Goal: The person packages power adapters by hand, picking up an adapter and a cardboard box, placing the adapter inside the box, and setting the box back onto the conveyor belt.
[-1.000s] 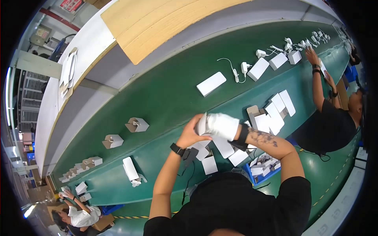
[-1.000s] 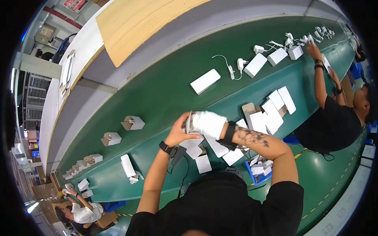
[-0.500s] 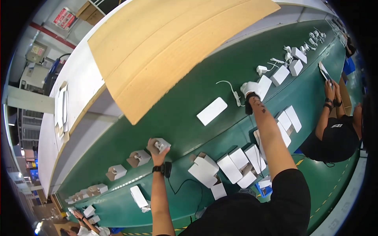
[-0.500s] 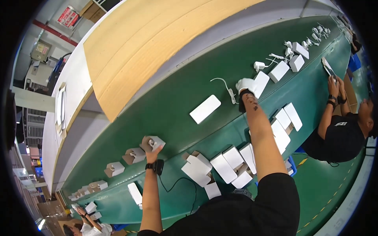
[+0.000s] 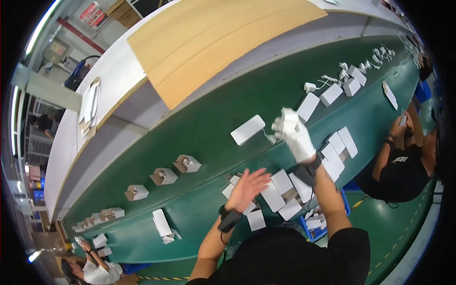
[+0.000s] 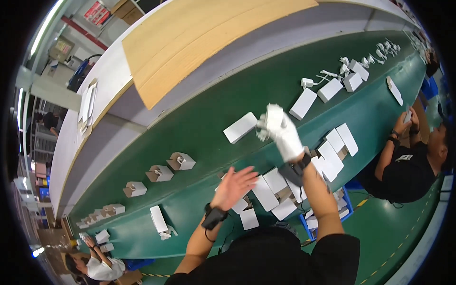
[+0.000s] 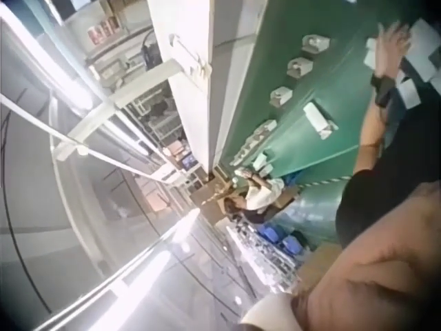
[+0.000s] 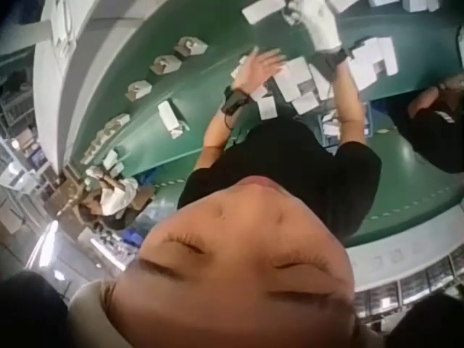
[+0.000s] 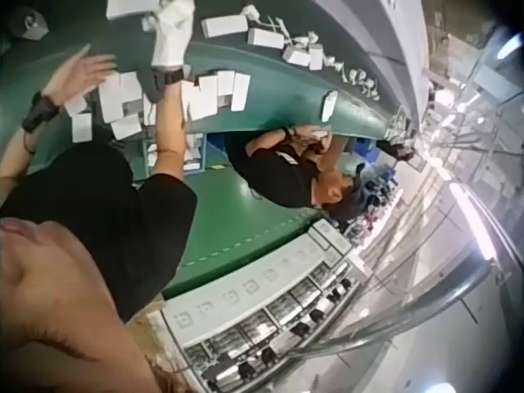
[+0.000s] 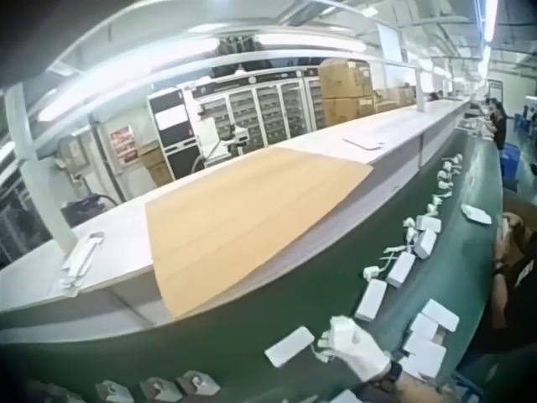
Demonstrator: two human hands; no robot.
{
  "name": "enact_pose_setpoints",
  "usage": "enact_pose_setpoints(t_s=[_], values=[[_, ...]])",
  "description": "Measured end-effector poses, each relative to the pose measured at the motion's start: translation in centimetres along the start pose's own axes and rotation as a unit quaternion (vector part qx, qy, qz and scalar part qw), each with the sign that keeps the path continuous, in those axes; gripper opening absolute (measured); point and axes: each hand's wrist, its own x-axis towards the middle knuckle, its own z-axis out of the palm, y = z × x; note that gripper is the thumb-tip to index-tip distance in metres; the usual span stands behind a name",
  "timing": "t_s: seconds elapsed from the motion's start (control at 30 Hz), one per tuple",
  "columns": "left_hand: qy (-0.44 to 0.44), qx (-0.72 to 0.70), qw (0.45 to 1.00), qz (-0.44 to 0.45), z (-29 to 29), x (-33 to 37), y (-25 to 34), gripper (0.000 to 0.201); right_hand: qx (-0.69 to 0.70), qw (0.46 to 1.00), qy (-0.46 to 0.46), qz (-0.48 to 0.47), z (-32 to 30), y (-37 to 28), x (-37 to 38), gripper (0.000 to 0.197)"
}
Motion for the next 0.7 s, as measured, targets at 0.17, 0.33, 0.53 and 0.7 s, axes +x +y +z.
enact_pose_setpoints(t_s=[0.17, 0.33, 0.53, 0.7], values=[[0.025, -0.22, 0.974, -0.045, 1.4, 5.6, -2.7, 0.054, 0.173, 0.978, -0.025, 0.115, 2.3, -0.4, -10.3, 0.047], [-0.23, -0.186, 0.954, 0.048, -1.8, 6.0, -2.6, 0.046, -0.097, 0.994, -0.041, 0.03, 2.8, 1.1, -14.3, 0.044], [0.082, 0.158, 0.954, 0.239, 3.9, 1.4, -3.6, 0.04, -0.049, 0.998, -0.013, 0.034, 4.8, 2.4, -13.8, 0.025], [0.13, 0.102, 0.929, 0.332, 3.8, 1.6, -4.8, 0.04, -0.121, 0.992, 0.032, 0.01, 4.2, 6.1, -12.3, 0.019]])
